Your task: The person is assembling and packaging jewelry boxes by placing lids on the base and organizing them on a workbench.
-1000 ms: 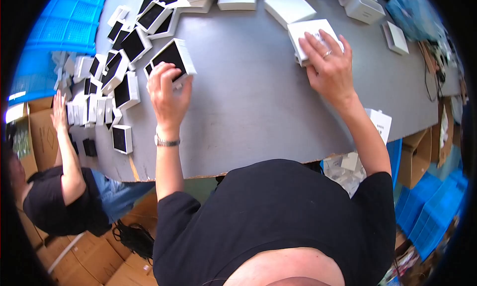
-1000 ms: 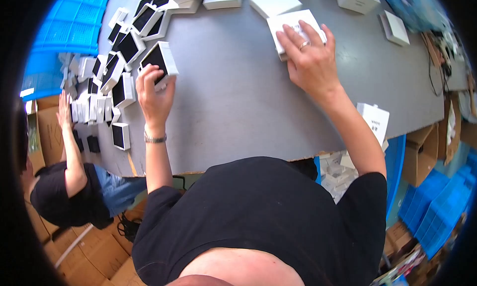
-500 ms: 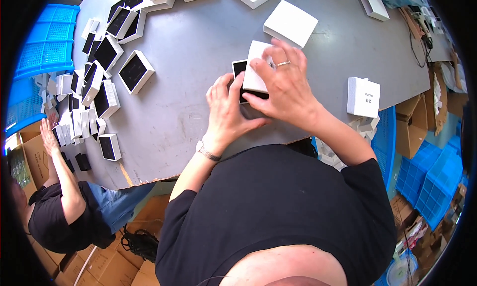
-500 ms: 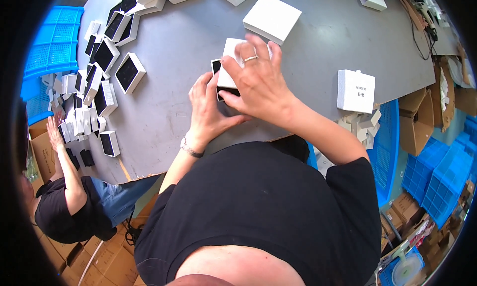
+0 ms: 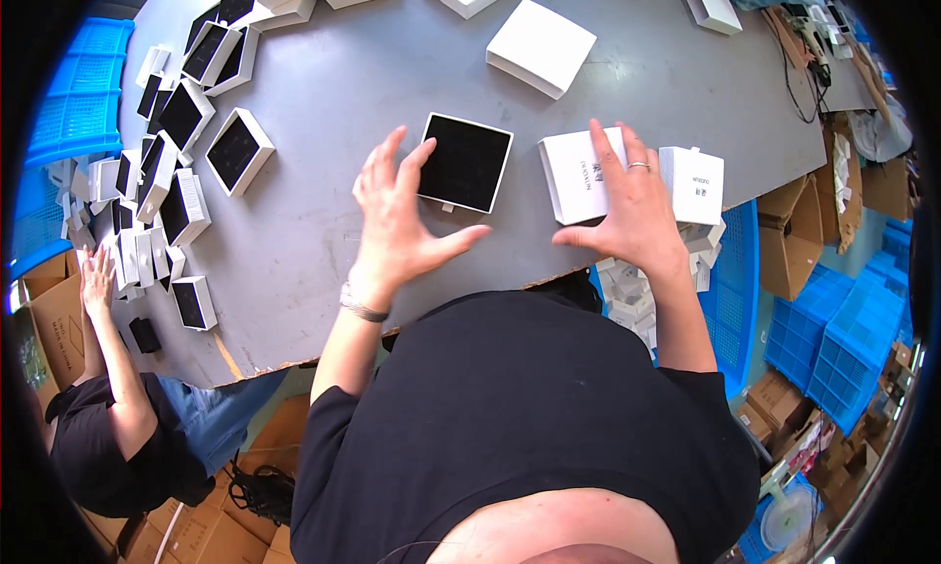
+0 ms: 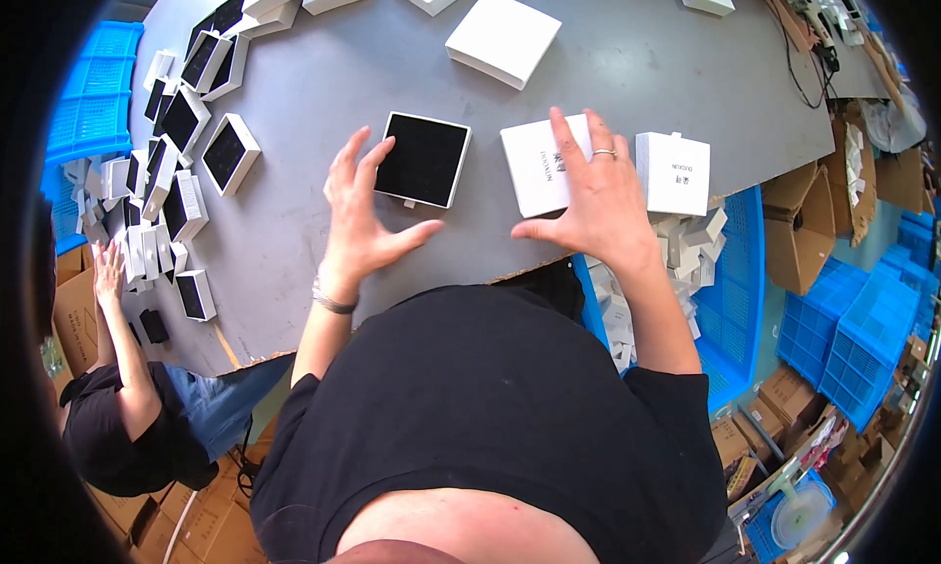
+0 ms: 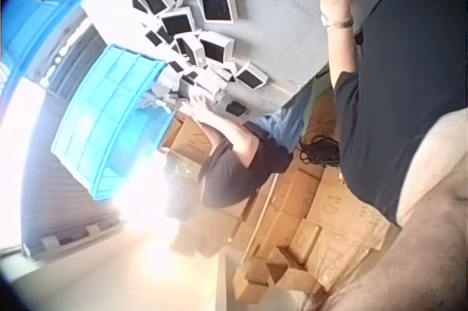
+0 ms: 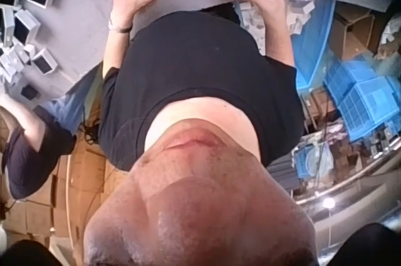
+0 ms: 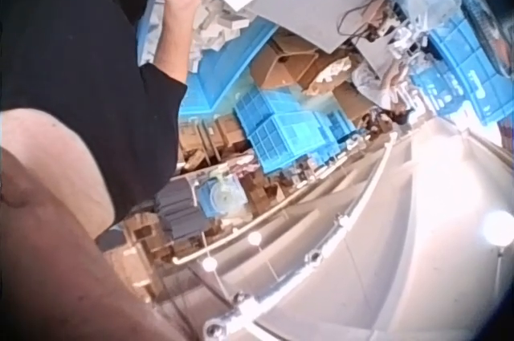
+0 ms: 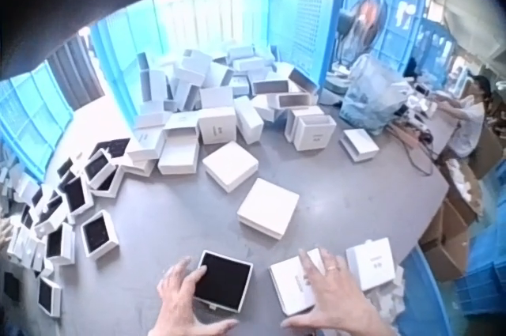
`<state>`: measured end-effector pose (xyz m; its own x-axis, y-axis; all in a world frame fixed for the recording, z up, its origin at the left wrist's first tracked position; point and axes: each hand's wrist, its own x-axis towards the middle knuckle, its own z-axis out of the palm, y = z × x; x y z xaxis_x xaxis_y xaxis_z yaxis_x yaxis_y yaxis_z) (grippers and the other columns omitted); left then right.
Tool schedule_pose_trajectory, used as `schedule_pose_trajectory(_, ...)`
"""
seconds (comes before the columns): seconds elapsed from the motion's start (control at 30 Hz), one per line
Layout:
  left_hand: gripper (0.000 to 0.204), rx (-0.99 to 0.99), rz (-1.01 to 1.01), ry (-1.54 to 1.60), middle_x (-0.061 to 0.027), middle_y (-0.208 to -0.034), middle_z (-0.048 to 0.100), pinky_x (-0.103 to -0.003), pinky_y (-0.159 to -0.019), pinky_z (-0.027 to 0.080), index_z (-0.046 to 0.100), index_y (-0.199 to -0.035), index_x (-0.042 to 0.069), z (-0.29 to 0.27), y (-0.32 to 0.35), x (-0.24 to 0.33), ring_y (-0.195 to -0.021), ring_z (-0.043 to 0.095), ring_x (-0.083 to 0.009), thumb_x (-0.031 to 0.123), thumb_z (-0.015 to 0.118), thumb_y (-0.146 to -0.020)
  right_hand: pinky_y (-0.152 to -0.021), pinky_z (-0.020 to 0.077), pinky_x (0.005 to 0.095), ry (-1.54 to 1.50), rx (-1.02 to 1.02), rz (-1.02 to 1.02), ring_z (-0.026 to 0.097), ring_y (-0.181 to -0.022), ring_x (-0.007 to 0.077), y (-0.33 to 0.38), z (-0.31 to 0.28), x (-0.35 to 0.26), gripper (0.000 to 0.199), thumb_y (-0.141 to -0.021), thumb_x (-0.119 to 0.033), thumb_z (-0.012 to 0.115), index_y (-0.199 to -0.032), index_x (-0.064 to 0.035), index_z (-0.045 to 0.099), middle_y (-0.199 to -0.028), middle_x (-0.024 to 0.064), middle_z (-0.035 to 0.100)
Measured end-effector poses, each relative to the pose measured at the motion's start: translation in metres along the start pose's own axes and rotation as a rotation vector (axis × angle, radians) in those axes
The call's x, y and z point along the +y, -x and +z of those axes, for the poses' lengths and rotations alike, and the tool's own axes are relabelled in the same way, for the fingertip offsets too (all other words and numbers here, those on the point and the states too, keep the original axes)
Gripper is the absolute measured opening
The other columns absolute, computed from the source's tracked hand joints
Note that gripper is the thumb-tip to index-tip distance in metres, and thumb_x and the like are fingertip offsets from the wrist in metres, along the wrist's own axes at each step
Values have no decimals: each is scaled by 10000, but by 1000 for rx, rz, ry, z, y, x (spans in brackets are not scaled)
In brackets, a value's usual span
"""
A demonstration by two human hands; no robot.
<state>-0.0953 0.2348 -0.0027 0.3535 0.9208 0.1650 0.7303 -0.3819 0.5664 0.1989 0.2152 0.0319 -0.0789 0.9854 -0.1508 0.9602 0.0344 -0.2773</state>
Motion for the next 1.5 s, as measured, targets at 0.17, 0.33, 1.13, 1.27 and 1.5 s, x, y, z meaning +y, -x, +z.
schedule_pose_trajectory(0.17,967,92,-149,-77,-210,-1462,397,-564,-1118,273,426,-1463,93,43,-17,23,-1370,355,-417,336,847,-626,-1048,474,506,-152,189,-92,499,-1290,435,-16,20,-4,1182,-531,-394,953,-1522,-109,375,-1472,250,414)
schedule_pose_trajectory(0.33,892,-71,103,159,-208,-1423,420,-516,-1134,328,445,-1434,93,28,-16,6,-1344,384,-415,186,758,-604,-980,524,470,-166,232,-277,542,-1216,396,-31,23,6,1010,-562,-376,916,-1421,-83,474,-1385,169,498)
schedule_pose_trajectory(1.13,1273,108,62,542,-266,-1675,51,-518,-1240,154,-32,-1618,20,37,-17,-6,-1548,88,-433,607,707,-765,-1061,420,497,-353,220,-509,437,-1236,420,-35,42,-25,980,-517,-231,846,-1417,-68,495,-1309,199,460)
schedule_pose_trajectory(1.27,1185,19,44,642,-254,-1682,32,-488,-1250,134,-42,-1617,19,37,-19,0,-1561,48,-413,558,673,-840,-1063,420,500,-372,185,-553,436,-1237,418,-38,46,-30,1003,-510,-244,854,-1427,-66,490,-1322,197,460)
schedule_pose_trajectory(1.5,971,214,-28,878,-226,-1693,12,-451,-1255,70,42,-1621,13,46,-25,7,-1571,24,-353,643,415,-982,-1115,360,521,-353,186,-595,418,-1260,404,-35,56,-56,975,-561,-273,836,-1452,-102,480,-1354,191,459)
